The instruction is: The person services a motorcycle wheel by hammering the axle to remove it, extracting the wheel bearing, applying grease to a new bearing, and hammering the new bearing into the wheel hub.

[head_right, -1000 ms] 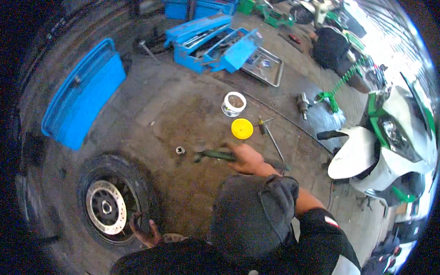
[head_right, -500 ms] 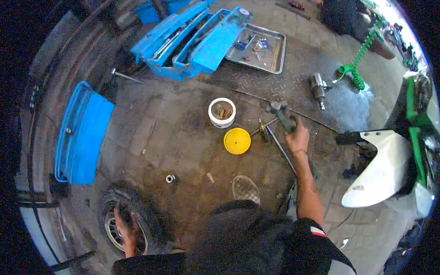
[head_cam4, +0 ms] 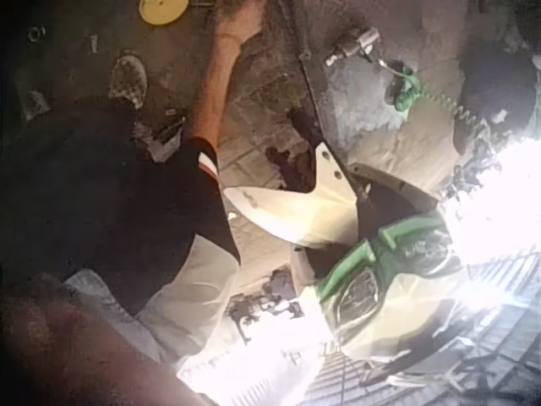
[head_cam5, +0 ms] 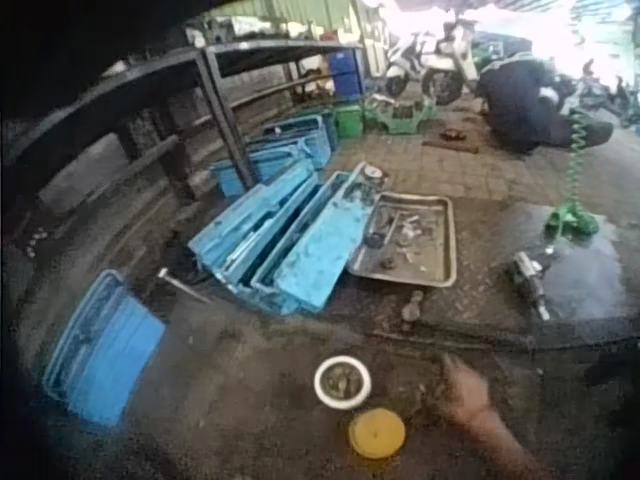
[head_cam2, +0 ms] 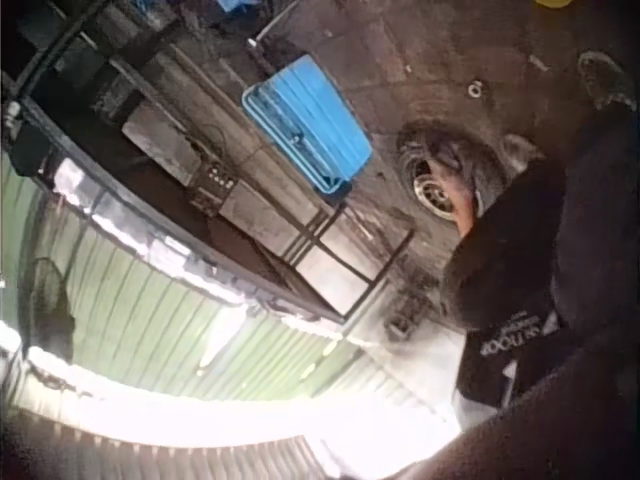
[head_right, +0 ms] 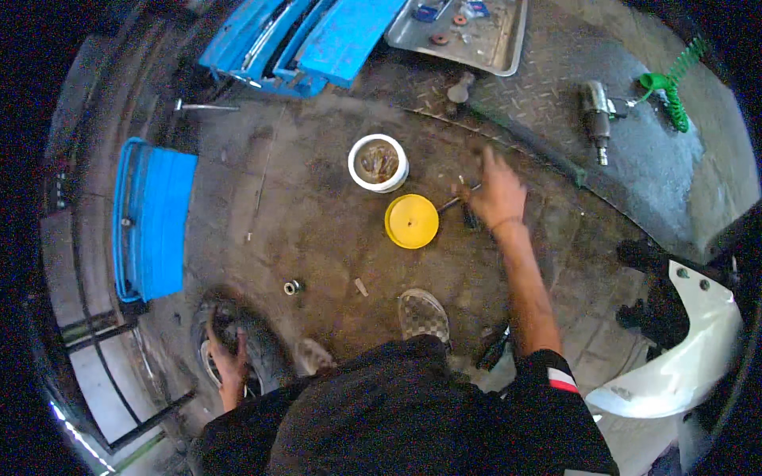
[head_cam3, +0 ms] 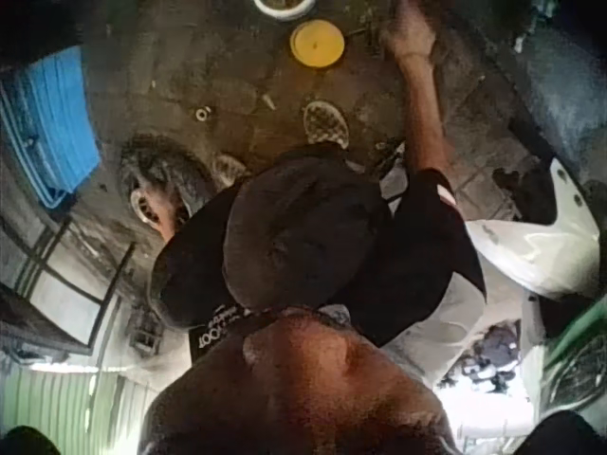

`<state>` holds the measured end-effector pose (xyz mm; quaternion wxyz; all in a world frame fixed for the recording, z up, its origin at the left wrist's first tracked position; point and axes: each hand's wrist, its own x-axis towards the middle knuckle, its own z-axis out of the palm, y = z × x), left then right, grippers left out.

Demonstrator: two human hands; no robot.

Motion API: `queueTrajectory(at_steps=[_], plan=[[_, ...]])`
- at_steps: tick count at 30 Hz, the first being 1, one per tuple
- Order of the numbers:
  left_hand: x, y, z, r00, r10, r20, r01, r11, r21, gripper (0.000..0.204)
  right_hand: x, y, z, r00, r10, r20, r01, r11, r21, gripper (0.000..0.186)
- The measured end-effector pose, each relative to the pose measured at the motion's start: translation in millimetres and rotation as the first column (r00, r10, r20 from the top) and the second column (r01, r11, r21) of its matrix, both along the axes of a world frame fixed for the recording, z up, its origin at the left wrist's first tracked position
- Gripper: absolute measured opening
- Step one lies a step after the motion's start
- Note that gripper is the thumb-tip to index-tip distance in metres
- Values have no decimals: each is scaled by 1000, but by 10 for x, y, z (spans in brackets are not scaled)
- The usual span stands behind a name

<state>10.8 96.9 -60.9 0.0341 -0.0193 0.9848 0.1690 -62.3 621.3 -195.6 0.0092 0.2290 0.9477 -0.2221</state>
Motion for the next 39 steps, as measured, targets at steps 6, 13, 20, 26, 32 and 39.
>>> queueTrajectory(at_steps=[6,13,20,26,32,39], plan=[[-313,226,-117,977,-186,102,190,981,-31,70,511,158,-563,924,14,-383,-43,997,-68,78],[-642,616,-285,978,-190,82,168,961,220,72,1034,25,-273,984,-177,-39,168,972,-167,77],[-805,698,-355,953,-300,-29,300,932,205,71,1313,-15,-477,984,-164,-63,158,984,-83,83],[-908,700,-333,963,-269,3,260,934,244,70,1219,97,-566,990,-113,-81,111,994,-19,86],[-905,698,-402,964,-264,-40,264,920,291,70,1095,-39,-363,997,-28,-69,23,997,-73,77],[-1011,846,-268,955,-280,-100,297,908,296,70,1106,151,-136,982,-150,-116,139,985,-103,82]])
